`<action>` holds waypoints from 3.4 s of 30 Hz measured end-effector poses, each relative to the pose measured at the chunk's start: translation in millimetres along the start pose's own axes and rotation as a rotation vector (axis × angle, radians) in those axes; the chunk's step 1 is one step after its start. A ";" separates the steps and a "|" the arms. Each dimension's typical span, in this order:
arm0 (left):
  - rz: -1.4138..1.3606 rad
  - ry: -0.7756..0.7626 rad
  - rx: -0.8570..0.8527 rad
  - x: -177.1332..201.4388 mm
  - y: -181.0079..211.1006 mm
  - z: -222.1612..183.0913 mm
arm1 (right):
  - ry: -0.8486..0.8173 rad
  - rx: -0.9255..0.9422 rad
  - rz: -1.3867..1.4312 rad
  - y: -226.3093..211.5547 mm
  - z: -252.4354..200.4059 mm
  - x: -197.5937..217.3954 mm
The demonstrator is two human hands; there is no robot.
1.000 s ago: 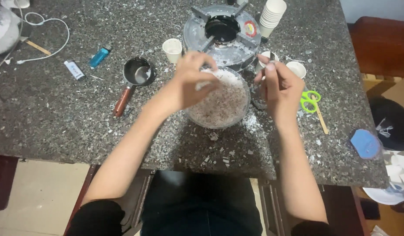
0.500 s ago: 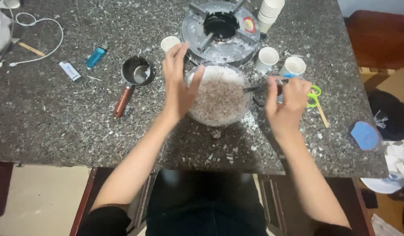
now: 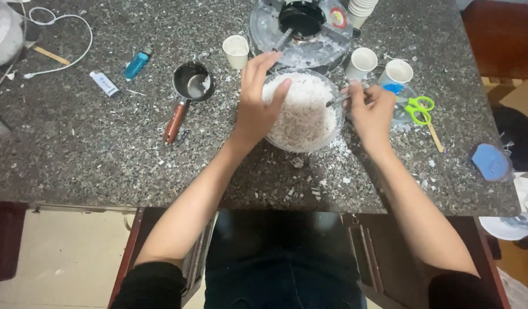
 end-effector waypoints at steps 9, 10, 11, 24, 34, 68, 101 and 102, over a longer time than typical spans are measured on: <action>-0.048 0.017 0.131 3.3 -5.9 -0.9 | -0.063 -0.005 0.154 -30.1 9.7 -2.2; -0.048 0.018 0.132 4.0 -5.2 -1.1 | -0.065 -0.005 0.154 -34.6 11.1 -0.7; -0.050 0.029 0.138 5.3 -4.9 -1.4 | -0.063 0.136 0.096 -50.0 11.0 1.3; -0.015 0.047 0.139 4.7 -4.8 -4.3 | -0.178 0.347 -0.209 -33.7 26.8 -11.5; 0.005 0.070 0.080 4.3 1.5 -3.2 | -0.141 0.119 -0.122 -11.3 31.8 -22.8; 0.210 -0.210 -0.225 -31.4 7.5 -18.2 | -0.070 0.017 0.085 -37.6 9.0 -23.4; 0.179 0.133 -0.029 -11.6 -25.3 -25.2 | 0.037 -0.008 -0.030 -41.4 -23.3 -8.7; -0.029 0.064 0.274 -14.1 -36.8 -24.3 | 0.051 -0.044 0.019 -46.8 -23.1 -7.9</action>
Point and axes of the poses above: each hand's wrist, its own z-axis towards the middle knuckle, its own x-axis out of the back of the hand, y = z × x, the point moved 8 cm from there along z, towards the middle knuckle, and after that the axes turned 4 degrees about -x, right-handed, at the moved point
